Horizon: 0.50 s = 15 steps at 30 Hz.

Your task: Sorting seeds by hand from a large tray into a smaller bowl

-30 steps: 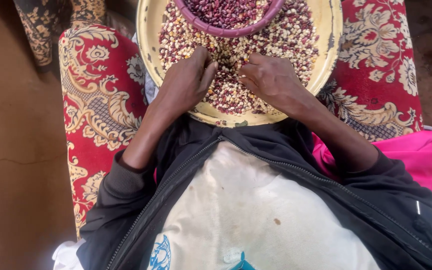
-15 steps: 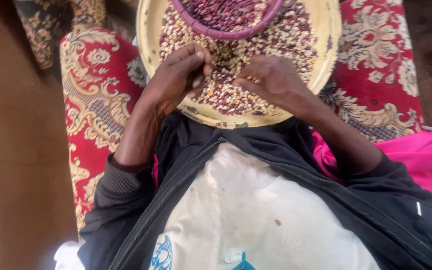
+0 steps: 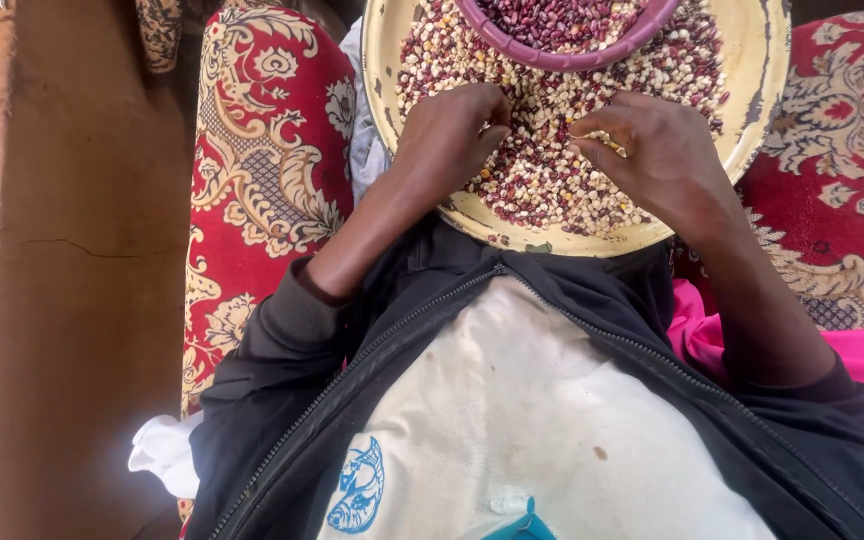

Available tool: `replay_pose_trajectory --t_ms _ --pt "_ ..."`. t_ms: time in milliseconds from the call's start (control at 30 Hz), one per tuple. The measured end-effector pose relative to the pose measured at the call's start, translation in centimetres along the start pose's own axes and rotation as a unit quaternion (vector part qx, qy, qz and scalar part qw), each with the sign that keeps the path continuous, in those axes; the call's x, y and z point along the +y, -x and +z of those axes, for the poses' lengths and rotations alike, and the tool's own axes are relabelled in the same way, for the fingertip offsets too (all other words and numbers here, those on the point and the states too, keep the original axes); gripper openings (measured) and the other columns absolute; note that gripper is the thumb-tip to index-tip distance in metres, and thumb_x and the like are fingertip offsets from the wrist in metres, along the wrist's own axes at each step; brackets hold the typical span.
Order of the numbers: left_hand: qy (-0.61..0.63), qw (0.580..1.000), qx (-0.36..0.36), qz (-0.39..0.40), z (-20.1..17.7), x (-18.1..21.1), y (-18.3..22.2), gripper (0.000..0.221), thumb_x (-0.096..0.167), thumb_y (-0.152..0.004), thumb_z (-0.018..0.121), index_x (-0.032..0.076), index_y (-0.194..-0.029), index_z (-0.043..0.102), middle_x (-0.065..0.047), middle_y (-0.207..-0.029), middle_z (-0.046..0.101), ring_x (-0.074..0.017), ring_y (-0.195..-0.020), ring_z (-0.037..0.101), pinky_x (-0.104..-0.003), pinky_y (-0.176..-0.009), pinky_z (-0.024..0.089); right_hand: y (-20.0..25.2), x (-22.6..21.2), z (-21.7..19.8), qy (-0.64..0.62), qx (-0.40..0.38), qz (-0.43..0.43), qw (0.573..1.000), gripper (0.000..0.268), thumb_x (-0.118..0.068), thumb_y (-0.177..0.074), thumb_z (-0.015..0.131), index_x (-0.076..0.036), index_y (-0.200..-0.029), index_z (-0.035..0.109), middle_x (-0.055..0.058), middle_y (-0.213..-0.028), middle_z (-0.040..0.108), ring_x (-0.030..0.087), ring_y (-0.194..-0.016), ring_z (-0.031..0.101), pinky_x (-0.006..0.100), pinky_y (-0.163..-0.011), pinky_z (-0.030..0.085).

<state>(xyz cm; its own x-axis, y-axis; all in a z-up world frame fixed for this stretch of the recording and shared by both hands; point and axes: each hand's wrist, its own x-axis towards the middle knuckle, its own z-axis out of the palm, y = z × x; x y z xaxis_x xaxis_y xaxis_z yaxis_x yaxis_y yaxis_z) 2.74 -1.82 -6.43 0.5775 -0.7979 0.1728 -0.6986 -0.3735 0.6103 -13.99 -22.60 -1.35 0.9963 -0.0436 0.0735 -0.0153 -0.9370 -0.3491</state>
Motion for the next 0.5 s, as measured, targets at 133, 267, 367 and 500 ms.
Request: replay_pose_trajectory --t_ms 133,267,367,500 --pt "-0.059 0.993 0.044 0.095 2.5 -1.7 -0.3 0.02 -0.002 -0.093 0.074 0.012 -0.083 0.063 -0.004 -0.081 0.073 -0.0165 -0.062 0.068 -0.029 -0.047 0.056 0.0 -0.3 0.4 -0.004 0.013 -0.02 1.0 0.016 -0.024 -0.114 0.07 -0.014 -0.117 0.082 0.004 -0.086 0.062 0.023 -0.077 0.059 0.044 -0.067 0.046" --pt "-0.105 0.988 0.044 0.105 3.6 -2.3 -0.3 0.019 -0.004 -0.095 0.068 0.011 -0.085 0.062 -0.002 -0.074 0.066 -0.0149 -0.058 0.059 -0.028 -0.045 0.048 -0.4 -0.3 1.3 0.013 0.015 -0.028 0.999 0.015 -0.024 -0.114 0.072 -0.015 -0.117 0.082 0.003 -0.089 0.066 0.018 -0.076 0.06 0.04 -0.066 0.05" --pt "-0.138 0.981 0.065 0.123 3.9 -2.7 -0.4 0.029 -0.008 -0.099 0.057 0.014 -0.08 0.053 0.002 -0.065 0.054 -0.0119 -0.051 0.046 -0.027 -0.04 0.038 -1.2 -0.5 2.3 0.012 0.015 -0.063 0.998 0.018 -0.023 -0.112 0.073 -0.009 -0.116 0.082 0.006 -0.09 0.07 0.019 -0.072 0.064 0.039 -0.061 0.053" --pt "-0.119 0.989 0.035 0.086 3.0 -2.1 -0.2 0.019 0.011 -0.104 0.063 0.012 -0.089 0.051 -0.006 -0.073 0.063 -0.0185 -0.054 0.054 -0.036 -0.043 0.043 -2.1 -0.5 4.1 0.067 0.032 -0.108 0.991 0.014 -0.025 -0.11 0.076 -0.015 -0.117 0.082 0.001 -0.086 0.061 0.014 -0.066 0.058 0.032 -0.049 0.046"
